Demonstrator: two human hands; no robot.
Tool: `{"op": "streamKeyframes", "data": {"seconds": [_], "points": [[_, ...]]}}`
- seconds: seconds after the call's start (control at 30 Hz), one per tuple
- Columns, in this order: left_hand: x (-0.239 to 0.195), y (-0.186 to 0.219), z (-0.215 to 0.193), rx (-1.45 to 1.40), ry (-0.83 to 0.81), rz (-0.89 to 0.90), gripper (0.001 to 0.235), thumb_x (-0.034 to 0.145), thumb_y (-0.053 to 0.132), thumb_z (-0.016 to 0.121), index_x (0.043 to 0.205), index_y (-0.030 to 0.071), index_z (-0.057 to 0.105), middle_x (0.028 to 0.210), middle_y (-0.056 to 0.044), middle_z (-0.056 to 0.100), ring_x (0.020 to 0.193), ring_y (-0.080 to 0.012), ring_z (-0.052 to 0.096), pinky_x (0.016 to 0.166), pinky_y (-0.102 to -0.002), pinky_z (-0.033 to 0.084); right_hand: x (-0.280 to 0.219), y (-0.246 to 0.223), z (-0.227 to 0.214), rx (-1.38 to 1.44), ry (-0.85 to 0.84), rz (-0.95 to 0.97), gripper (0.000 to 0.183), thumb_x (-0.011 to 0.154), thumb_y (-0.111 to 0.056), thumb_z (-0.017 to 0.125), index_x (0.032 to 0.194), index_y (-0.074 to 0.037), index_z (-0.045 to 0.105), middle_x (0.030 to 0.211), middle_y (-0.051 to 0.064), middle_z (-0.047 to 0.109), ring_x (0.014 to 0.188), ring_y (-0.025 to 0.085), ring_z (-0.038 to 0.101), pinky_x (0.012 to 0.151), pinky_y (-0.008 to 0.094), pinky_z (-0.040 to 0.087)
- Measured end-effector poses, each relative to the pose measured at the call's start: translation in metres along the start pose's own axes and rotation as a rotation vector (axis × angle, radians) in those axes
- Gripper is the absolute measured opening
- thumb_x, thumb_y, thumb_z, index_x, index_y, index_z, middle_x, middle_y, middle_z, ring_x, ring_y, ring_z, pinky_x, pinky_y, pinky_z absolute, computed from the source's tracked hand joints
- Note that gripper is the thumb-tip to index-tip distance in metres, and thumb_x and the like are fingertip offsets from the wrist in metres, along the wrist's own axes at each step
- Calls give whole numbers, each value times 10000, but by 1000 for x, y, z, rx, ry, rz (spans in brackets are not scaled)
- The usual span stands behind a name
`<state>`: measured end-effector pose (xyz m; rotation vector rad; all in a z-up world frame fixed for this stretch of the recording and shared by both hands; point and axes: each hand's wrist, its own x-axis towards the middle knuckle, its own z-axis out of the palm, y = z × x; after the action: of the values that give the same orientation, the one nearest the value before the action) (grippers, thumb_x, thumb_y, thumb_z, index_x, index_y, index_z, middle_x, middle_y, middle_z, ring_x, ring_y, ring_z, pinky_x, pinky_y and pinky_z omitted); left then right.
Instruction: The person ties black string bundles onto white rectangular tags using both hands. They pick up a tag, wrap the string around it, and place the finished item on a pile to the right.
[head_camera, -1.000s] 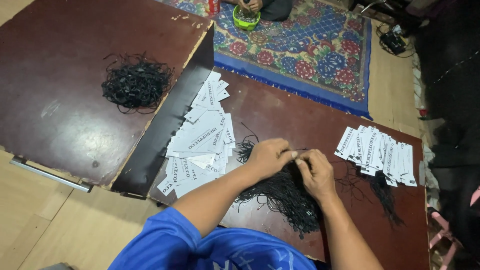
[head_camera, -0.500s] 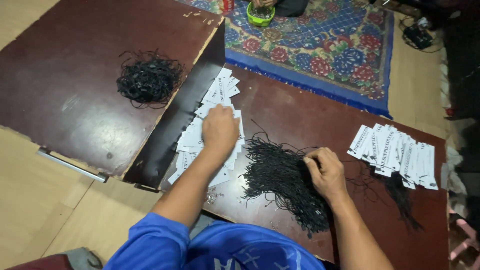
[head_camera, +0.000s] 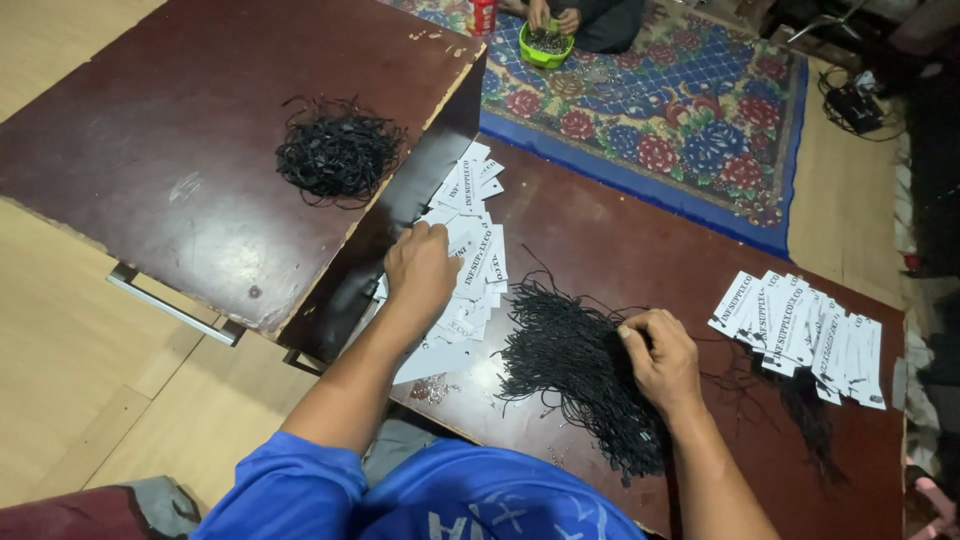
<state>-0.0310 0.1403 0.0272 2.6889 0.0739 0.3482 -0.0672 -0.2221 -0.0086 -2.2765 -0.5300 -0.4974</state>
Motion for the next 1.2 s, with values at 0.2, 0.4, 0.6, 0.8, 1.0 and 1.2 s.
{"op": "streamKeyframes", "data": {"seconds": [0.2,0.4,0.6,0.8,1.0,1.2], "points": [[2,2,-3,-182,17,-48,150,880,118,697,947,-14,675,853,-192,634,840,-430,650,705,-545,507,2,-6,0,14,6,2,94,965,-172,718,880,-132,729,726,59,695,748,312,672,771,405,520],[8,38,-28,-308,-45,-153,101,943,116,599,992,33,630,824,-213,704,833,-461,709,719,-537,522,3,-6,-1,6,33,8,72,954,-162,724,890,-129,730,747,67,706,771,319,683,799,415,521],[18,96,-8,-818,-206,-179,227,895,-3,533,1121,10,546,999,-250,767,731,-285,789,671,-353,594,8,-15,-4,-2,116,6,66,952,-149,718,892,-122,723,790,78,721,796,341,690,805,424,522],[14,139,34,-1103,-298,-109,437,938,19,494,1356,72,611,1085,-212,770,679,-187,761,592,-286,560,5,-7,-3,-30,165,20,46,948,-179,726,915,-146,727,813,62,716,820,309,691,829,400,528],[-10,142,74,-1223,-422,-144,391,1001,104,477,1331,80,686,1040,-166,780,690,-107,652,591,-214,541,8,-14,-5,4,185,50,82,953,-168,710,877,-137,710,754,57,701,774,297,690,824,388,518],[-18,139,89,-1391,-637,-44,482,971,88,561,1452,111,592,1142,-186,729,779,-171,722,664,-274,635,4,-8,-3,-30,187,55,68,968,-162,689,903,-143,700,812,40,705,853,276,693,836,373,495]]}}
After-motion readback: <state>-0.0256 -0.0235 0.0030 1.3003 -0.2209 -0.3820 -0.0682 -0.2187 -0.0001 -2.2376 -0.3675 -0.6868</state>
